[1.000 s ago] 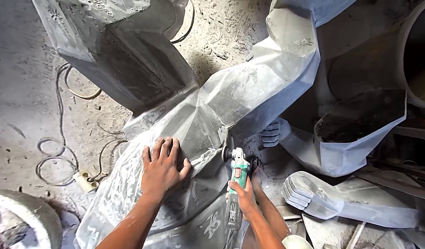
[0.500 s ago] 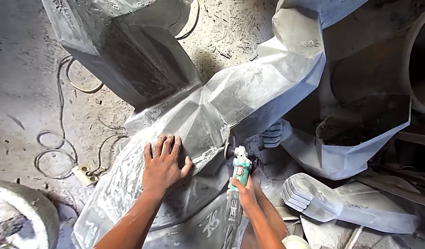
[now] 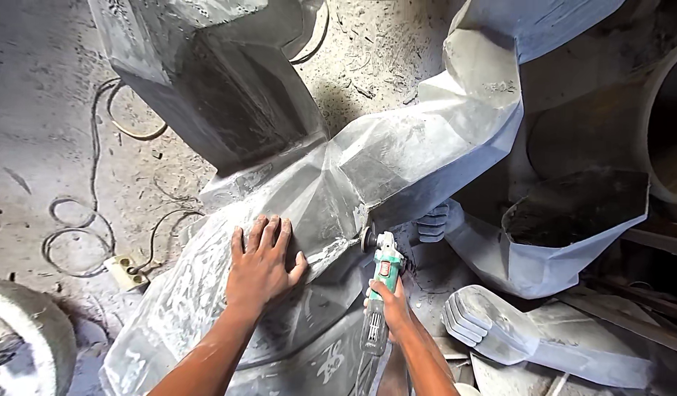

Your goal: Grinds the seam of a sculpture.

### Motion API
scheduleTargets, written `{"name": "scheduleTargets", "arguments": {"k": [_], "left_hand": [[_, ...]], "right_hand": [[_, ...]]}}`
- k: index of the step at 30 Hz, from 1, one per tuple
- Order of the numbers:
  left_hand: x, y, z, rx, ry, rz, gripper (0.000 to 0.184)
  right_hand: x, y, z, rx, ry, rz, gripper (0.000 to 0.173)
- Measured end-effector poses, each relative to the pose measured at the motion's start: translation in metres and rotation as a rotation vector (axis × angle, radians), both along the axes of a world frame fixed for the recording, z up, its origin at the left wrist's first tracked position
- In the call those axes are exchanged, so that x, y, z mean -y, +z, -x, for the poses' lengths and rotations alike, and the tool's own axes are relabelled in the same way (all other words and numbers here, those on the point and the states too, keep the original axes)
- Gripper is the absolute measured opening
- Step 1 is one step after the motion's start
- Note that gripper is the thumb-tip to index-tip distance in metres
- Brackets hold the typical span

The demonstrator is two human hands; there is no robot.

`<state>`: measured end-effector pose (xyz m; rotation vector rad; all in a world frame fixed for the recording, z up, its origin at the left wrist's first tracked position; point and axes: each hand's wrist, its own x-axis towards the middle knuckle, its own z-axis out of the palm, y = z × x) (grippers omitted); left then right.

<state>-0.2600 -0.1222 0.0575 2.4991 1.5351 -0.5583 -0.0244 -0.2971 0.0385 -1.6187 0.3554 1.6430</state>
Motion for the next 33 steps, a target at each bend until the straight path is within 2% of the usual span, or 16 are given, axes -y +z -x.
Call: {"name": "scheduleTargets", "arguments": {"k": [5, 12, 18, 21, 25, 33], "left_hand": [[0.001, 0.001, -0.001, 0.006, 0.006, 0.022, 0.087], [-0.001, 0.003, -0.002, 0.006, 0.012, 0.023, 0.089], [-0.001, 0.005, -0.003, -0.013, 0.016, 0.064, 0.088], [-0.001, 0.004, -0.003, 0.007, 0.014, 0.040, 0.088], [-0.001, 0.004, -0.003, 0.004, 0.013, 0.031, 0.089], [-0.002, 0.005, -0.003, -0.018, 0.018, 0.049, 0.087]], "right_hand": [[-0.020, 0.003, 0.000, -0.005, -0.042, -0.019, 0.068], [0.016, 0.006, 0.030, 0.082, -0.017, 0.084, 0.079], [0.007, 0.014, 0.043, 0.141, -0.051, 0.009, 0.082], [0.009, 0.012, 0.049, 0.138, -0.077, 0.051, 0.082], [0.012, 0.010, 0.038, 0.111, -0.064, 0.058, 0.080], [-0.030, -0.005, -0.010, 0.005, -0.009, 0.031, 0.065]]}}
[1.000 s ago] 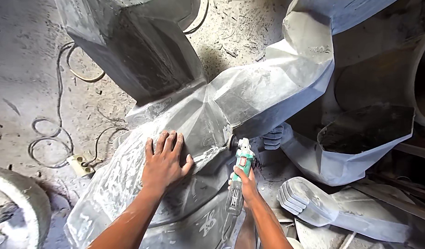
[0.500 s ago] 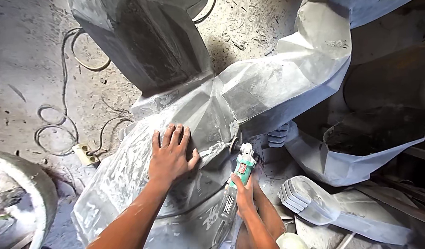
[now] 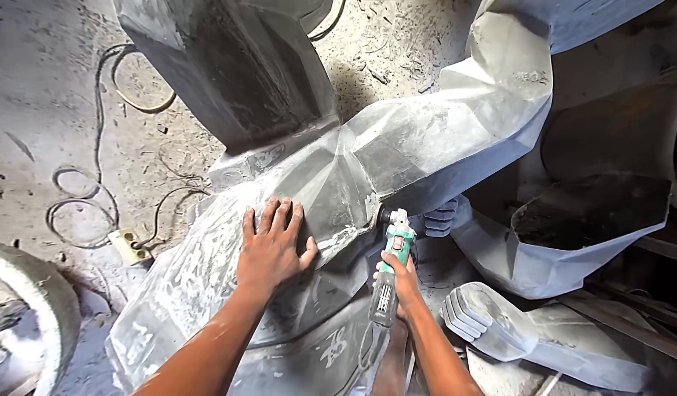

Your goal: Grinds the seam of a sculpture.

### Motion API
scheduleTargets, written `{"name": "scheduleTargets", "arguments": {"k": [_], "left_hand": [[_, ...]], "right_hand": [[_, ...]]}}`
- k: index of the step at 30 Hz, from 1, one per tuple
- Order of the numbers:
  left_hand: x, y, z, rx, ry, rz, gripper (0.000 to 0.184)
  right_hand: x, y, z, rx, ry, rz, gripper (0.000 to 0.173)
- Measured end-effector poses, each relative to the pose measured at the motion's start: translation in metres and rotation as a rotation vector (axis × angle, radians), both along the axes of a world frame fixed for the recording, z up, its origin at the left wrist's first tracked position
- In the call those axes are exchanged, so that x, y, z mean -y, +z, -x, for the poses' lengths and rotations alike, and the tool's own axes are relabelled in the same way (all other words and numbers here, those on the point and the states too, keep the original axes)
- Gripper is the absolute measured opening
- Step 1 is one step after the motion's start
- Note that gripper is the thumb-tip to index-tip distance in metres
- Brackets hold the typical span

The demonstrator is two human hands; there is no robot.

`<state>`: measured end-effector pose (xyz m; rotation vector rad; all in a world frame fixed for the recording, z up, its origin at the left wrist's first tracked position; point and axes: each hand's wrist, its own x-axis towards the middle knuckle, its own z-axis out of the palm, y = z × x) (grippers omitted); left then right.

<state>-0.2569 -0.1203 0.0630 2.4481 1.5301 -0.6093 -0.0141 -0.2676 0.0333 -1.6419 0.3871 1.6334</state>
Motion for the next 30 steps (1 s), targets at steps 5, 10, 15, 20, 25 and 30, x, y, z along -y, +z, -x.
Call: {"name": "scheduleTargets", "arguments": {"k": [5, 10, 15, 20, 25, 30], "left_hand": [[0.001, -0.001, 0.001, 0.026, 0.008, -0.011, 0.085], [0.001, 0.001, 0.000, 0.046, 0.028, 0.021, 0.083], [0.001, 0.000, -0.002, 0.050, 0.034, 0.018, 0.083], [0.000, 0.000, -0.001, 0.116, 0.060, 0.028, 0.082], [-0.001, 0.000, -0.001, 0.178, 0.087, 0.019, 0.077], [-0.002, 0.002, 0.003, 0.373, 0.173, -0.064, 0.056]], "right_hand": [[0.013, 0.000, -0.011, 0.261, 0.297, -0.096, 0.075], [0.007, 0.018, -0.040, 0.883, 1.100, -0.085, 0.077], [-0.008, 0.043, -0.067, 1.186, 1.473, -0.244, 0.067], [-0.033, 0.064, -0.076, 1.266, 1.642, -0.343, 0.066], [-0.062, 0.082, -0.074, 1.301, 1.849, -0.382, 0.063], [-0.077, 0.092, -0.067, 1.400, 2.093, -0.388, 0.062]]}}
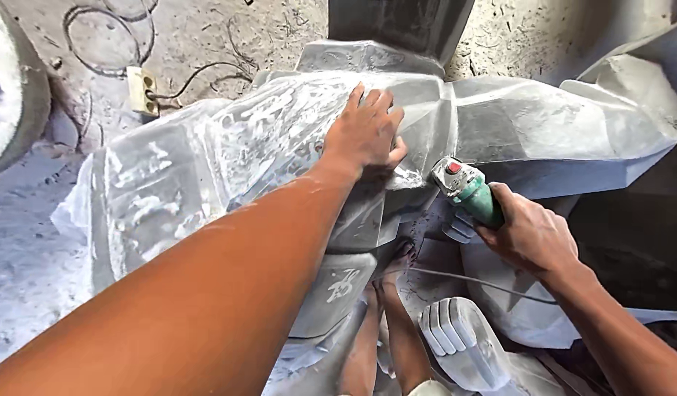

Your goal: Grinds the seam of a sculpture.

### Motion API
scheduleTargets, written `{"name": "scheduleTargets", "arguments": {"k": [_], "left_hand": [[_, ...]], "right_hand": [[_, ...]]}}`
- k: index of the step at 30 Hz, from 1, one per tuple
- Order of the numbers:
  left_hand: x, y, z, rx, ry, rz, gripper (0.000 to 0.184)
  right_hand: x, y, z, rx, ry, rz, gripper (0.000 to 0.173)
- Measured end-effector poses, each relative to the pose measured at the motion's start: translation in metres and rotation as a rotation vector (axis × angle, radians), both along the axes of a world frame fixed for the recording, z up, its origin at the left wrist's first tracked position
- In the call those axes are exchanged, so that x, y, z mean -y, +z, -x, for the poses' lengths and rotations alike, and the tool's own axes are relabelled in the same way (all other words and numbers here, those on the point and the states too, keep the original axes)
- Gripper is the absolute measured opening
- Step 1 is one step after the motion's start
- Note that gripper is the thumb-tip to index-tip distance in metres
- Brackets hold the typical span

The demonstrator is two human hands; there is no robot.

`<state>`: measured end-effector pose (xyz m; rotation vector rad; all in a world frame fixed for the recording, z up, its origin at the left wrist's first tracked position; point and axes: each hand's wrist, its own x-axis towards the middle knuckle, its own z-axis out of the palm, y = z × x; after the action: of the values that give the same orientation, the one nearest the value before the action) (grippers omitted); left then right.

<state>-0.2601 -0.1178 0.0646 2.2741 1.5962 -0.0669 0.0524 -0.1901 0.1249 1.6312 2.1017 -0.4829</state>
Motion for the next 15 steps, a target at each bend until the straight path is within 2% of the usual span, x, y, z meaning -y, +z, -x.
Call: {"name": "scheduleTargets", "arguments": {"k": [4, 7, 11, 15], "left_hand": [[-0.003, 0.004, 0.008, 0.412, 0.193, -0.142, 0.041], [-0.005, 0.000, 0.012, 0.562, 0.286, -0.302, 0.032], [-0.008, 0.001, 0.014, 0.694, 0.380, -0.433, 0.040], [-0.006, 0.010, 0.016, 0.865, 0.586, -0.387, 0.047]], "right_hand": [[-0.002, 0.004, 0.008, 0.058, 0.128, -0.024, 0.058], [-0.005, 0.006, 0.017, 0.096, 0.179, -0.021, 0.052], [-0.008, 0.009, 0.028, 0.129, 0.194, -0.025, 0.047], [-0.008, 0.011, 0.028, 0.157, 0.170, -0.079, 0.046]]}}
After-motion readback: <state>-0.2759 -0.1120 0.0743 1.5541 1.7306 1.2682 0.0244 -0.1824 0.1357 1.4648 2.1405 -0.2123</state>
